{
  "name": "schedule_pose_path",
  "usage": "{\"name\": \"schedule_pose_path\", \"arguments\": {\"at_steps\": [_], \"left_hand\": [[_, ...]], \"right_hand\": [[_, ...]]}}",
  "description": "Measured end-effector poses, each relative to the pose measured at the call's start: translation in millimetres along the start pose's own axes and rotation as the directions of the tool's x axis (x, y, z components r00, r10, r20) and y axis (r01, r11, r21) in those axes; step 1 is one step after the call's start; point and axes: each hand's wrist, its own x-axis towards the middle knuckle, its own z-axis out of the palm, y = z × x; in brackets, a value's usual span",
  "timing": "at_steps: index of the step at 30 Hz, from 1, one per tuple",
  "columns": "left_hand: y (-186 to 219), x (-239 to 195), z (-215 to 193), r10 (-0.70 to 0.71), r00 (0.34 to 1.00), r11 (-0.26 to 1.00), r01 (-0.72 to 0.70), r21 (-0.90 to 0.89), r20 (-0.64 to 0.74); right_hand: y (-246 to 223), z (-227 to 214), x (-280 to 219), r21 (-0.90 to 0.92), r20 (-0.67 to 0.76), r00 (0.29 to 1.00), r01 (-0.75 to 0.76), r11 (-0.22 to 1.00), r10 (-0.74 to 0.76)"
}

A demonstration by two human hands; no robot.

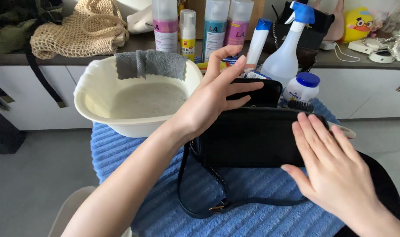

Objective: Applying cleaning and conditioning cream to a black leather handbag

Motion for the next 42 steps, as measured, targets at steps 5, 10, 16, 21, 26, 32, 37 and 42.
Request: {"name": "schedule_pose_path", "arguments": {"at_steps": [5,10,16,21,26,32,37,42], "left_hand": [[-10,2,-8,0.205,0.979,0.962,-0.205,-0.183,-0.019],[-15,-2,-8,0.362,0.932,0.915,-0.361,-0.183,-0.03],[-21,-9,-13,0.373,0.927,0.903,-0.374,-0.212,-0.047],[-32,-6,-10,0.28,0.96,0.942,-0.274,-0.192,0.003],[-31,-9,-11,0.344,0.937,0.918,-0.323,-0.229,0.06],[-15,-12,-23,0.534,0.845,0.841,-0.527,0.12,-0.028],[-15,-11,-34,0.601,0.79,0.781,-0.549,0.298,-0.122],[-15,-16,-26,0.679,0.728,0.698,-0.6,0.39,-0.095]], "right_hand": [[-16,-13,52,0.314,-0.051,0.996,-0.057,0.948,0.077],[-50,-17,107,0.486,0.007,0.996,-0.086,0.87,0.094],[-55,-18,122,0.691,-0.202,0.979,0.152,0.707,-0.013],[-11,-11,90,0.781,0.053,0.973,0.099,0.617,-0.224],[15,-7,64,0.726,0.385,0.899,-0.156,0.67,-0.207],[-9,10,44,0.669,-0.159,0.987,0.095,0.737,0.017],[1,13,57,0.683,-0.179,0.983,0.101,0.724,0.032],[36,11,119,0.839,0.211,0.967,-0.105,0.534,-0.141]]}}
